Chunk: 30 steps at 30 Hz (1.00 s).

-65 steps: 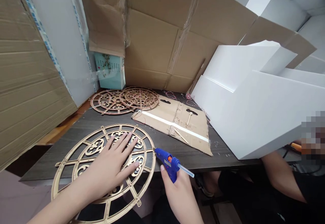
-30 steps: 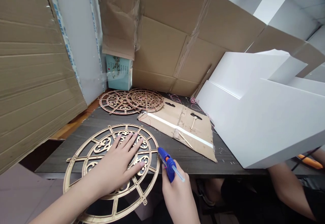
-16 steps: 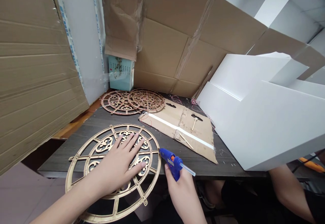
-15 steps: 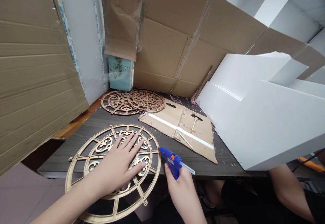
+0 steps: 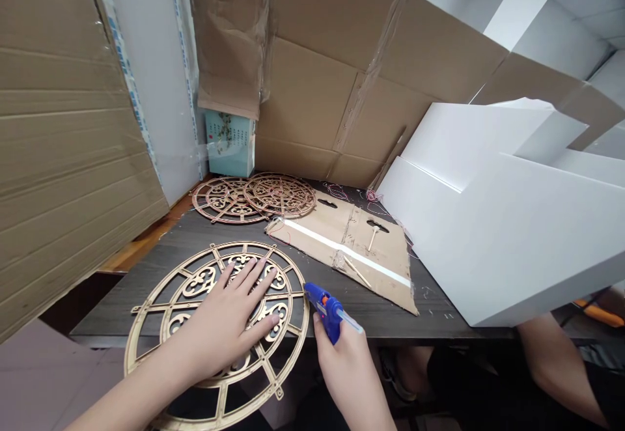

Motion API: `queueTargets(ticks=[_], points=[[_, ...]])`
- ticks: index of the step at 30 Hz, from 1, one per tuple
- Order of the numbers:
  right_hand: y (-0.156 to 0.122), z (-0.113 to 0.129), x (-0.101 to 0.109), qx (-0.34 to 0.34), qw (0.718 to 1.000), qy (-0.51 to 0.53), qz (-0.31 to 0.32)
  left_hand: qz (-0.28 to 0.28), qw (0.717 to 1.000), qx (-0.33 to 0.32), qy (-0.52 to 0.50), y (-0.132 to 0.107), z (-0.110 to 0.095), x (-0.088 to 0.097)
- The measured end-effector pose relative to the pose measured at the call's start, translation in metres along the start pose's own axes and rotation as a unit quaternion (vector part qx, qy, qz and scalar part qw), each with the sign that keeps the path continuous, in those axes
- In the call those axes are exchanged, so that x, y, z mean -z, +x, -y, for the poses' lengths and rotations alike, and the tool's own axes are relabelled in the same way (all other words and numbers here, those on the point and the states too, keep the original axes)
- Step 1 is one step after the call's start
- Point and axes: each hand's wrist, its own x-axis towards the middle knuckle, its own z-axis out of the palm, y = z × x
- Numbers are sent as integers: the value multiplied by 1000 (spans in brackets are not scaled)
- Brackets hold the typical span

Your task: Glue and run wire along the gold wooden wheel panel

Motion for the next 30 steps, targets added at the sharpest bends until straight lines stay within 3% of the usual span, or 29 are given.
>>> queueTargets(ticks=[7, 16, 21, 25, 30], points=[[-3, -8, 16, -10, 999, 16, -41, -25, 1000, 0, -4, -2, 3, -7], [-3, -5, 9, -25, 999, 19, -2, -15, 1000, -3, -2, -1, 1, -3], [-3, -14, 11, -12, 998, 21, -53, -29, 1000, -6, -8, -1, 2, -4], [-1, -9, 9, 0, 1000, -6, -17, -16, 1000, -1, -9, 0, 1, -1], [-3, -14, 9, -17, 1000, 9, -16, 1, 1000, 6, -8, 1, -1, 1]])
